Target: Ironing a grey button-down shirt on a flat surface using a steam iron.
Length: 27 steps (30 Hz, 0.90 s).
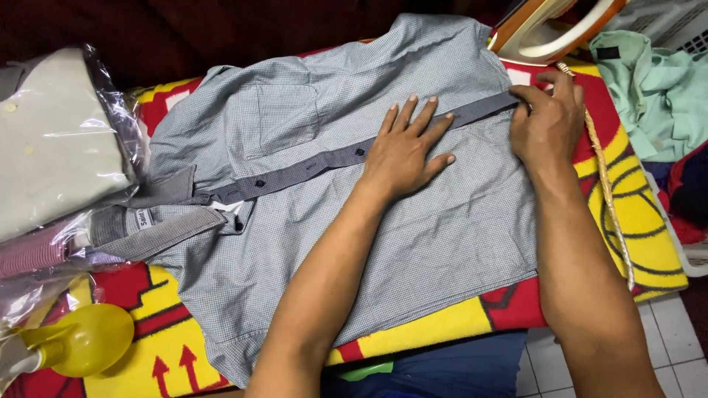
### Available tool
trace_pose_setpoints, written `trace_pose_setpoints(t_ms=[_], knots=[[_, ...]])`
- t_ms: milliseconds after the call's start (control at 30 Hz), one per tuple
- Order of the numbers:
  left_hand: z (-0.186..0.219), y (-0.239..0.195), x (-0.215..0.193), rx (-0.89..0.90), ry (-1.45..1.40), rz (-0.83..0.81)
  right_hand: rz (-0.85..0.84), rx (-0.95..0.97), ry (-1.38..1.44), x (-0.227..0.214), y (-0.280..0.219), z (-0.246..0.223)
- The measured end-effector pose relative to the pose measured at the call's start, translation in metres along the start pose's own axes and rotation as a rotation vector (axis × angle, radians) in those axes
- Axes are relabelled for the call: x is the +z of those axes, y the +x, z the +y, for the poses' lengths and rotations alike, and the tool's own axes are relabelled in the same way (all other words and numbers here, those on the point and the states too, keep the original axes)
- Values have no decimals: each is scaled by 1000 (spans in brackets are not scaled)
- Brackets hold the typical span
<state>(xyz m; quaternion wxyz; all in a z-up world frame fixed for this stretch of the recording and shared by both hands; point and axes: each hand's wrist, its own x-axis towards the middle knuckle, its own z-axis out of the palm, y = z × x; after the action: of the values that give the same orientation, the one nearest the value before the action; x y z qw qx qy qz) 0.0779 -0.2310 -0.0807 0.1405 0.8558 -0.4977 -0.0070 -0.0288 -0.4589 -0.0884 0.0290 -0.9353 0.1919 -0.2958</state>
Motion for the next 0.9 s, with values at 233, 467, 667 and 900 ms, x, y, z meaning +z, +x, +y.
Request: trace_pose_setpoints(t_ms=[233, 467, 667, 900], knots=[[-3, 0, 8, 21, 0, 13, 186, -114, 67, -23, 6, -25], [4, -4, -28, -9, -34, -156, -475, -184, 165, -22, -8, -53], [8, -4, -32, -40, 4, -211, -718, 8, 132, -23, -5, -65], [33, -42, -47, -77, 172, -95, -637, -17, 109, -20, -12, -64]])
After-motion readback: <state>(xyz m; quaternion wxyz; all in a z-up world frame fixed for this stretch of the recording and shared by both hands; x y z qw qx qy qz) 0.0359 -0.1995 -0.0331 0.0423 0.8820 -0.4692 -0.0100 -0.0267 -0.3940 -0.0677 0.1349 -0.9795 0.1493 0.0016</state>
